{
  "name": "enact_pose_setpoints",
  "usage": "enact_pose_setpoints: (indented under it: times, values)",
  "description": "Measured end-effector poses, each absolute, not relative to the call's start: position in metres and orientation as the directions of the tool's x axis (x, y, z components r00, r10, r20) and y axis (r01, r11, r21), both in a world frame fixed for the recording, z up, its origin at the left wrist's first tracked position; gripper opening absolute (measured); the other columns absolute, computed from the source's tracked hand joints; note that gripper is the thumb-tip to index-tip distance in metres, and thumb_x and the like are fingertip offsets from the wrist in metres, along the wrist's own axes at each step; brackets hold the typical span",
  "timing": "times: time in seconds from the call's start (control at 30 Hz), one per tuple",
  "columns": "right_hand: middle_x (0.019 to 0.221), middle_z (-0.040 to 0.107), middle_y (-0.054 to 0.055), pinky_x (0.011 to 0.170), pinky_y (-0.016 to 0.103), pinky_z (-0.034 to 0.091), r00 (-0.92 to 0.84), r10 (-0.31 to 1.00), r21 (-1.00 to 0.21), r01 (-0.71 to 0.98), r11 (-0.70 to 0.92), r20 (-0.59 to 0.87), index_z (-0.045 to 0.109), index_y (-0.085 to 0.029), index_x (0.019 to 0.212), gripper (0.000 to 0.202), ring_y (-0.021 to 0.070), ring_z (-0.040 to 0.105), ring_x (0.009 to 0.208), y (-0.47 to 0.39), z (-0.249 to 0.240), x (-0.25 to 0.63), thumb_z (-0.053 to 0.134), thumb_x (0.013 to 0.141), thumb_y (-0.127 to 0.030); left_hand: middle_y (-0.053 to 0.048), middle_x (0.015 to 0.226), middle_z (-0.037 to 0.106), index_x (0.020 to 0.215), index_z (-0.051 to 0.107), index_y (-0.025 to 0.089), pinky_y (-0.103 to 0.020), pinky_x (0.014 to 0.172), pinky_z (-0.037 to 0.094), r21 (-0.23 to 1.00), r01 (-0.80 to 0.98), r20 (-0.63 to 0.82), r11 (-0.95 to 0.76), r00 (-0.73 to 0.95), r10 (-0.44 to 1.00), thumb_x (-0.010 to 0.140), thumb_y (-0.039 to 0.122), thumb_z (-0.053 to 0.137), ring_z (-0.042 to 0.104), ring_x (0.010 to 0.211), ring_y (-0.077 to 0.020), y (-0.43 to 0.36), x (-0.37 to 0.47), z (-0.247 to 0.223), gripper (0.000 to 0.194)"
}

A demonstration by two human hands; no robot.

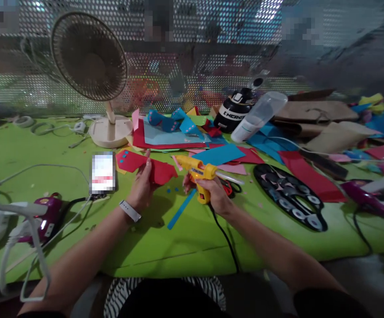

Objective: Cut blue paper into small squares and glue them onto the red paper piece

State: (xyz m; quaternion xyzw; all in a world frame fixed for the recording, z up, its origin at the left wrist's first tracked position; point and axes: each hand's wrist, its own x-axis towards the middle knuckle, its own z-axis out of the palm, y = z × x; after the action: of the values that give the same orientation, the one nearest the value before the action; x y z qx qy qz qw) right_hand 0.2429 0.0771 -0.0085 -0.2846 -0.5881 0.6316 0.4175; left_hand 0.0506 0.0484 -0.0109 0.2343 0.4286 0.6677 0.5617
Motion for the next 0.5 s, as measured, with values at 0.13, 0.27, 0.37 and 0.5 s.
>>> enact_pose_setpoints:
  times: [0.13, 0.27, 0.37, 0.5]
  values:
    - [0.086, 0.068, 0.005, 0.065, 0.034, 0.053, -0.510, 0.850, -0.981, -0.188, 0.039, 0.132, 0.064, -0.019, 0.090, 0.021, 0.0185, 0.064, 0.071, 0.077, -0.019, 0.250, 0.055, 0.080, -0.037, -0.002, 0.106, 0.073, 0.150, 0.032, 0.037, -0.028, 0.068, 0.061, 0.871, -0.490, -0.126, 0.033, -0.159, 0.979, 0.075, 0.031, 0.080, 0.072, 0.086, -0.0183, 0.041, 0.053, -0.008, 0.088]
    - [0.084, 0.066, 0.004, 0.065, 0.035, 0.054, -0.518, 0.843, -0.984, -0.161, 0.071, 0.145, 0.063, -0.022, 0.091, 0.023, 0.0190, 0.062, 0.071, 0.077, -0.017, 0.255, 0.057, 0.080, -0.042, -0.006, 0.100, 0.075, 0.143, 0.046, 0.026, -0.037, 0.087, 0.059, 0.879, -0.472, -0.125, 0.074, -0.078, 0.989, 0.067, 0.019, 0.085, 0.072, 0.092, -0.0222, 0.040, 0.054, -0.009, 0.086]
    - [0.082, 0.064, 0.003, 0.065, 0.034, 0.053, -0.496, 0.852, -0.983, -0.141, 0.114, 0.170, 0.062, -0.024, 0.090, 0.026, 0.0180, 0.060, 0.070, 0.075, -0.012, 0.257, 0.058, 0.083, -0.048, -0.009, 0.104, 0.075, 0.117, 0.069, 0.018, -0.038, 0.092, 0.057, 0.867, -0.495, -0.140, 0.057, -0.132, 0.981, 0.065, 0.023, 0.085, 0.071, 0.099, -0.0258, 0.044, 0.055, -0.013, 0.054]
    - [0.075, 0.059, 0.000, 0.055, 0.030, 0.050, -0.396, 0.902, -0.985, -0.079, 0.152, 0.171, 0.057, -0.023, 0.086, 0.036, 0.0140, 0.055, 0.060, 0.072, -0.007, 0.257, 0.068, 0.078, -0.057, -0.007, 0.099, 0.075, 0.093, 0.071, 0.017, -0.039, 0.087, 0.059, 0.810, -0.586, -0.186, 0.010, -0.241, 0.953, 0.064, 0.025, 0.087, 0.071, 0.096, -0.0242, 0.048, 0.053, -0.015, 0.034]
